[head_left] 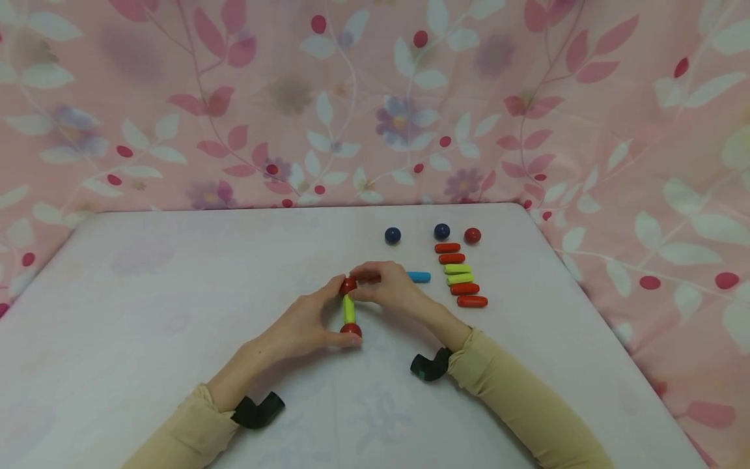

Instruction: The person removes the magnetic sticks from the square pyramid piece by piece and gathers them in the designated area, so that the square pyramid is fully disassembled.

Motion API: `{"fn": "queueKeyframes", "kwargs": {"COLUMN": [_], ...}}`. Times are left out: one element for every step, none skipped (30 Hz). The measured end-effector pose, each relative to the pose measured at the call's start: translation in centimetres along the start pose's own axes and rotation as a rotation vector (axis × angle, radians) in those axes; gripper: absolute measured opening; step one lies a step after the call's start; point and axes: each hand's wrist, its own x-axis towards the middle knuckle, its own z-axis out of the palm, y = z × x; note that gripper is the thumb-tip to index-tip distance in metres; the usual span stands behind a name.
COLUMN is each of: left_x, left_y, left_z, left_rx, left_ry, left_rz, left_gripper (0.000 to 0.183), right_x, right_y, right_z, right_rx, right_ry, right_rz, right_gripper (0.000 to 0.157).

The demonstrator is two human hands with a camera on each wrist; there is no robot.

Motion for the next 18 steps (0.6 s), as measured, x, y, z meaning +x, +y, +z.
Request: {"fn": "queueKeyframes", "kwargs": {"left_x": [-0.01, -0.03, -0.03, -0.01, -0.01, 0.0, 0.01, 0.02, 0.02, 0.0, -0.03, -0.04, -0.05, -0.07, -0.08, -0.07, -0.07, -0.06], "left_y": [0.0, -0.01, -0.04, -0.03, -0.04, -0.02, -0.03, -0.06, -0.06, -0.04, -0.04, -0.01, 0.02, 0.08, 0.12, 0.15, 0.2, 0.22], "left_z": [0.01, 0.0, 0.01, 0.0, -0.02, -0.04, -0.05, -0.05, -0.05, -0.06, -0.06, -0.06, -0.05, -0.05, -0.04, -0.02, 0.0, 0.03], "left_rx": [0.0, 0.001, 0.002, 0.002, 0.003, 0.002, 0.001, 0.001, 0.002, 0.0, 0.0, -0.001, -0.005, -0.011, -0.017, -0.023, -0.029, -0.033], "left_ry": [0.001, 0.001, 0.001, 0.0, -0.002, -0.004, -0.006, -0.008, -0.009, -0.011, -0.01, -0.009, -0.01, -0.012, -0.014, -0.017, -0.02, -0.024], "left_rz": [0.002, 0.003, 0.01, 0.005, 0.003, -0.001, -0.002, -0.003, -0.005, -0.01, -0.01, -0.007, -0.004, 0.001, 0.006, 0.014, 0.02, 0.024], "left_gripper": [0.114, 0.114, 0.114, 0.114, 0.114, 0.114, 0.113, 0.113, 0.113, 0.113, 0.113, 0.113, 0.112, 0.111, 0.11, 0.109, 0.108, 0.107], "right_x": [0.0, 0.0, -0.01, 0.0, 0.02, 0.04, 0.07, 0.09, 0.1, 0.11, 0.12, 0.13, 0.13, 0.12, 0.12, 0.13, 0.12, 0.11], "right_y": [0.11, 0.21, 0.33, 0.42, 0.52, 0.6, 0.66, 0.68, 0.69, 0.68, 0.68, 0.68, 0.68, 0.69, 0.73, 0.77, 0.81, 0.87], "right_z": [0.18, 0.31, 0.39, 0.43, 0.44, 0.46, 0.47, 0.48, 0.5, 0.52, 0.55, 0.6, 0.63, 0.67, 0.71, 0.75, 0.78, 0.81], "right_rx": [-0.001, -0.003, -0.002, 0.0, 0.002, 0.002, 0.002, -0.002, -0.003, -0.005, -0.005, -0.004, -0.002, 0.006, 0.01, 0.015, 0.021, 0.023], "right_ry": [0.002, 0.005, 0.008, 0.01, 0.01, 0.009, 0.009, 0.008, 0.009, 0.009, 0.01, 0.009, 0.006, 0.001, -0.004, -0.008, -0.013, -0.016], "right_rz": [-0.002, -0.007, -0.014, -0.019, -0.019, -0.023, -0.026, -0.026, -0.029, -0.028, -0.027, -0.028, -0.029, -0.027, -0.029, -0.029, -0.029, -0.031], "right_gripper": [0.036, 0.035, 0.034, 0.034, 0.034, 0.034, 0.034, 0.034, 0.034, 0.034, 0.033, 0.033, 0.033, 0.033, 0.032, 0.032, 0.032, 0.031]}}
